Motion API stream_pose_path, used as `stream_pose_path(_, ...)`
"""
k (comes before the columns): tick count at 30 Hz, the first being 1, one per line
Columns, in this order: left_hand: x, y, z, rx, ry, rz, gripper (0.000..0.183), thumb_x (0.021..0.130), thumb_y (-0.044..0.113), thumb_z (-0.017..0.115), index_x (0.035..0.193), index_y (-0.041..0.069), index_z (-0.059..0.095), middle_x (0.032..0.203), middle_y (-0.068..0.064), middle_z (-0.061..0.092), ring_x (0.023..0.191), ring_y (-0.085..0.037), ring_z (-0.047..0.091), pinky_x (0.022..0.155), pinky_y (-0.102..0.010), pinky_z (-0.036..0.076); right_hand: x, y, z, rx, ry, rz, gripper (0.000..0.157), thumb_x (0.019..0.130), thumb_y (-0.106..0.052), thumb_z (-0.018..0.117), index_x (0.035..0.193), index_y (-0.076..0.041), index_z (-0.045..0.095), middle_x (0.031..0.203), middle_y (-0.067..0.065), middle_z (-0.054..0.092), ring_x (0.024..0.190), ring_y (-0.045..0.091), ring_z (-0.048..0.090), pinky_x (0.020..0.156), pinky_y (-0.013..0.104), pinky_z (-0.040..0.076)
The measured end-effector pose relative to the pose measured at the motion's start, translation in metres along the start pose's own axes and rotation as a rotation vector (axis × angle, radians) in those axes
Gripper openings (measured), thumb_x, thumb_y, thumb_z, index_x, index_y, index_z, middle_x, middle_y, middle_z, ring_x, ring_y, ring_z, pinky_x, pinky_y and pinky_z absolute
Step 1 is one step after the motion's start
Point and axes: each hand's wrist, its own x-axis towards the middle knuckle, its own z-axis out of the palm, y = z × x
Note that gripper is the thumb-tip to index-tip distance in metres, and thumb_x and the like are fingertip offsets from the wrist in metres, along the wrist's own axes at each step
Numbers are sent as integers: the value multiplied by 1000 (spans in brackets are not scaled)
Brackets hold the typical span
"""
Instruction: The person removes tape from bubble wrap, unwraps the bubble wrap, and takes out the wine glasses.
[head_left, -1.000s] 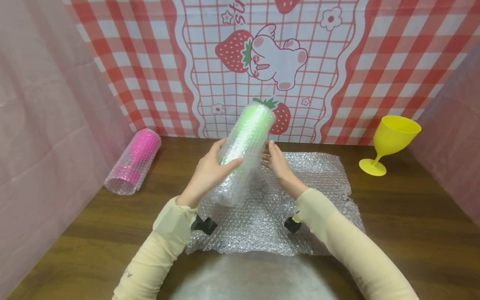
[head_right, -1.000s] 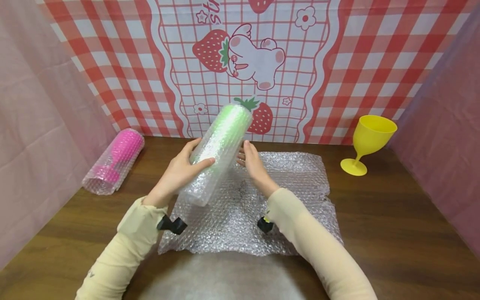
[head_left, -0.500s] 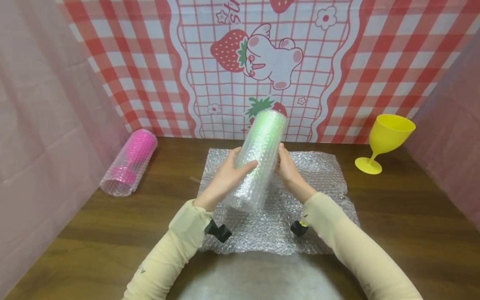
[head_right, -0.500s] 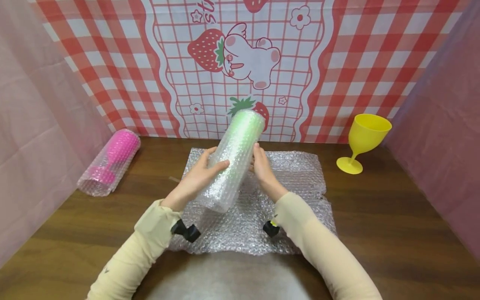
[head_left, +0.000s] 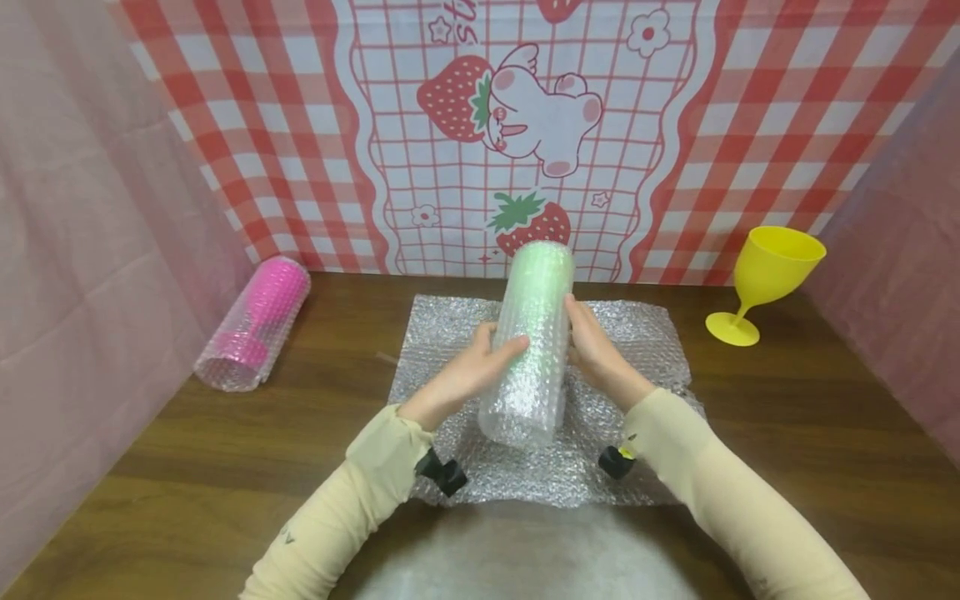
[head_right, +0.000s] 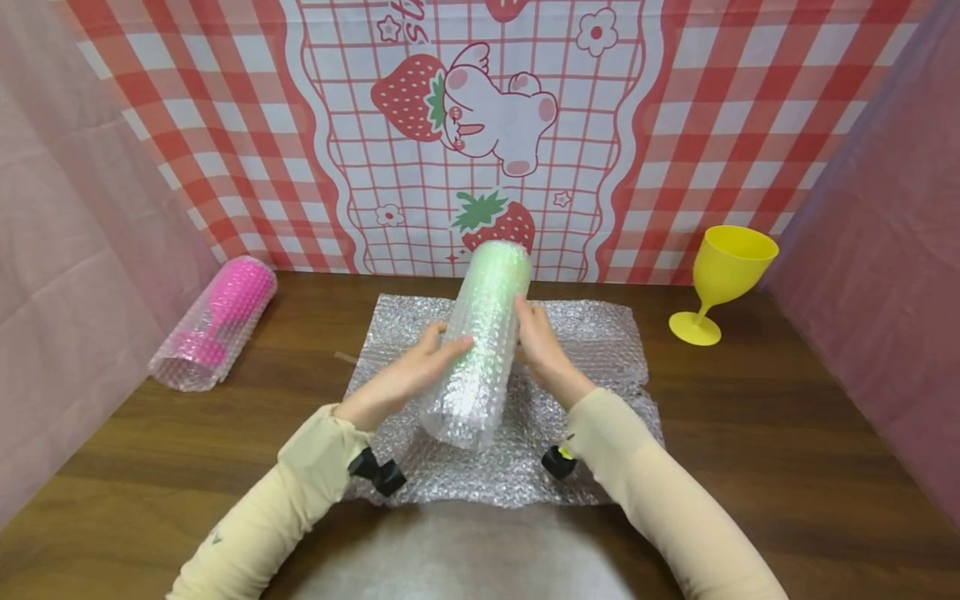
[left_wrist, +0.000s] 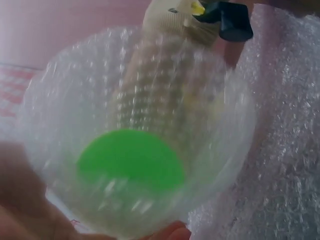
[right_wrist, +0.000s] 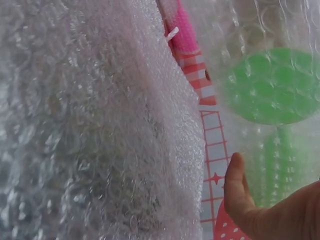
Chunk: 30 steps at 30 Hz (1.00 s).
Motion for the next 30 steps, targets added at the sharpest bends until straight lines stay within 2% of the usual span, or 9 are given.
stream_pose_path(4,-2,-3,-1,41,-37,7,64,86,53,49,129,7,36,125,-14,48,114,-29,48,95,-51,39,-3,1,-2,-63,6,37,65,96,-48,14,128,3,41,106,11,54,90,20,59,83,44,50)
stream_pose_path(6,-2,-4,-2,48,-53,9,61,86,52,50,125,6,43,118,-11,54,108,-26,53,94,-48,41,-5,0,-2,-90,21,69,64,97,-47,16,127,3,40,106,13,54,90,20,58,81,43,50)
stream_pose_path(12,2,-8,-3,37,-162,42,52,89,47,48,122,7,52,106,-5,64,96,-18,60,92,-43,43,-12,-1,-3,-183,68,151,63,97,-46,19,135,3,17,127,23,32,107,33,45,89,44,46)
stream_pose_path(17,6,-11,-4,48,-220,44,45,91,43,47,118,8,55,105,-5,64,91,-18,60,90,-41,43,-16,-2,-3,-255,83,155,67,96,-48,18,139,2,10,132,26,28,104,32,45,85,41,47)
stream_pose_path(20,8,-12,-3,92,-214,15,47,90,45,47,119,9,56,108,-4,63,93,-18,59,90,-40,43,-18,-2,-2,-313,100,160,70,95,-52,20,140,1,11,134,26,29,100,30,46,83,40,48)
stream_pose_path(23,9,-15,-2,124,-192,-20,49,88,48,49,118,11,58,113,-2,61,97,-18,57,92,-42,42,-19,-1,-2,-347,112,180,71,94,-52,22,141,0,12,138,27,27,107,34,45,87,43,46)
stream_pose_path(26,11,-19,-3,129,-175,-30,48,86,48,52,116,11,59,114,-2,60,97,-19,57,92,-43,42,-18,1,-1,-355,113,202,70,94,-51,25,141,-1,11,141,27,24,116,39,40,92,48,42)
stream_pose_path(30,13,-22,-2,130,-150,-26,49,84,45,55,118,9,55,108,-3,60,91,-21,56,86,-41,45,-17,4,-2,-367,113,202,68,95,-49,28,141,-2,12,140,27,27,116,41,42,91,48,43)
